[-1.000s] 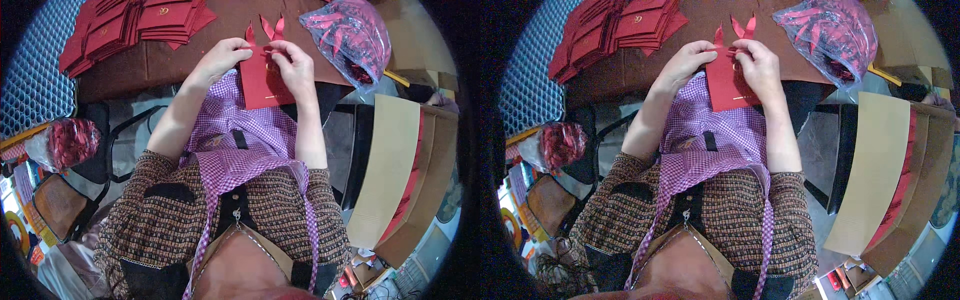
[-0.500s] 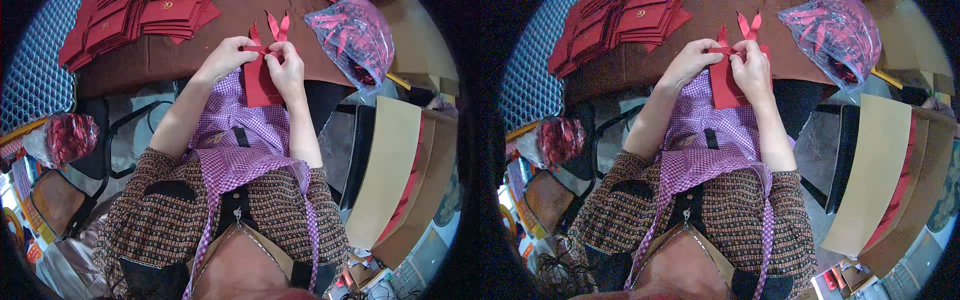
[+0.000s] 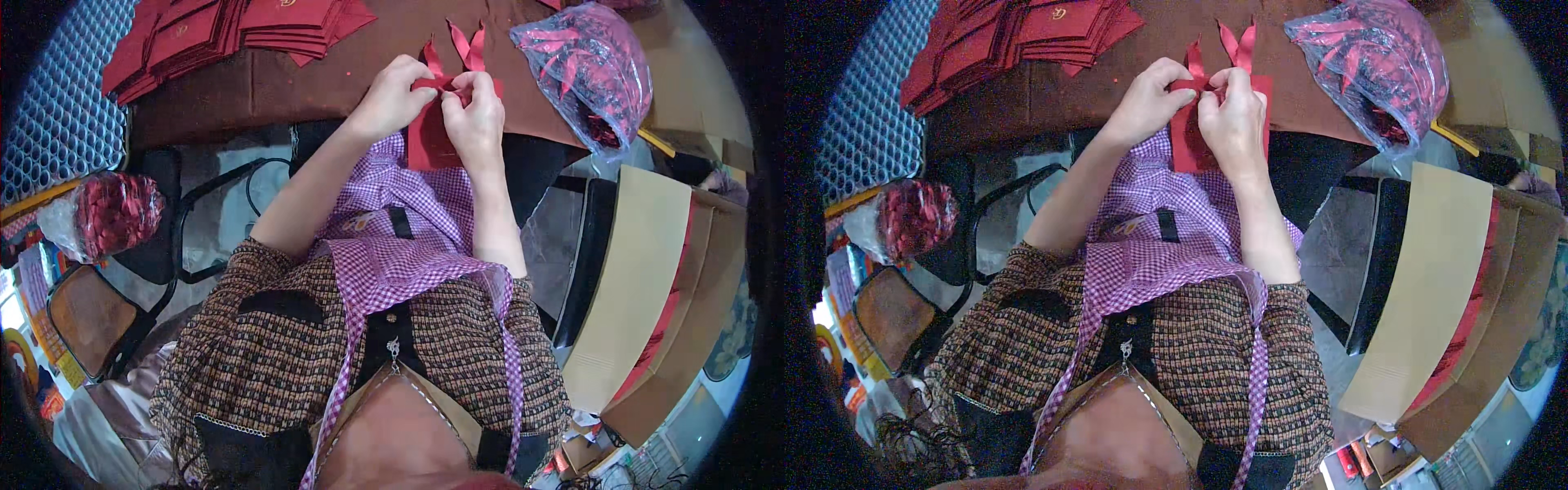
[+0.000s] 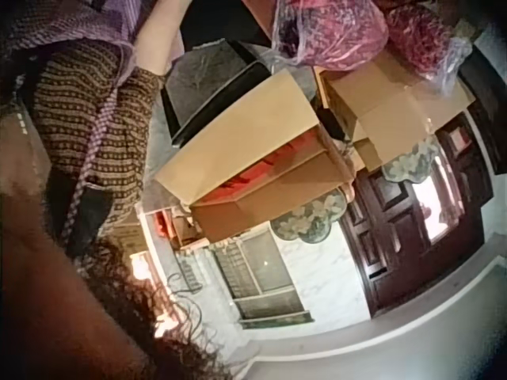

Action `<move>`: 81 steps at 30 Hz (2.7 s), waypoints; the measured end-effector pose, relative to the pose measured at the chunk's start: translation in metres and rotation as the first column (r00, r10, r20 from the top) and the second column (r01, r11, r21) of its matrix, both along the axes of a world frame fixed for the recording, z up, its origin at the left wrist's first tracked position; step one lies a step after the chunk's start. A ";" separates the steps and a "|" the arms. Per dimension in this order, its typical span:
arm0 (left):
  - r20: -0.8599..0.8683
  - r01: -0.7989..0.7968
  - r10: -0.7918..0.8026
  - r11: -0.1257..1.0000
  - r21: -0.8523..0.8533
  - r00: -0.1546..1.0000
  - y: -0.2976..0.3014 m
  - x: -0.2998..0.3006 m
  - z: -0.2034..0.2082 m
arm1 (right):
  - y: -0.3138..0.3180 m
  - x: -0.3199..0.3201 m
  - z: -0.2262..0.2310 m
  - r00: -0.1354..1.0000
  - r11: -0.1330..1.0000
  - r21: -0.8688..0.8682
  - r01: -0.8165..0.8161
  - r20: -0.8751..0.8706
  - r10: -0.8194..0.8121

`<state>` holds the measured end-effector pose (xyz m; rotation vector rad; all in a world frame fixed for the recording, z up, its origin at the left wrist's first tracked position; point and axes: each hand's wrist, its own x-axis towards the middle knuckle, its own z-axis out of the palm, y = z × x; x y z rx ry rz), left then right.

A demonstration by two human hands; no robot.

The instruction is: Tying ribbons onto red gift bags at a manual assembly station.

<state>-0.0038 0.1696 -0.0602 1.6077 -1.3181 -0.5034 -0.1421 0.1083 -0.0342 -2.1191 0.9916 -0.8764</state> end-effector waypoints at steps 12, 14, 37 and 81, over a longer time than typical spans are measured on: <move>0.153 0.065 -0.030 0.973 -0.224 0.988 0.010 -0.023 0.010 | 0.010 -0.006 -0.004 0.961 0.968 0.245 0.055 0.250 -0.118; 0.150 0.039 -0.012 0.983 -0.181 0.989 0.011 -0.017 0.015 | 0.012 -0.006 0.009 0.964 0.953 0.297 0.060 0.230 -0.133; 0.268 0.230 -0.178 0.957 -0.177 0.947 0.009 -0.026 0.061 | -0.058 -0.049 0.043 0.869 0.596 0.669 -0.444 0.162 0.467; -0.700 -0.266 -0.174 0.841 -0.472 0.692 -0.051 0.060 0.127 | -0.168 -0.009 0.154 0.823 0.956 0.118 -0.269 0.543 0.165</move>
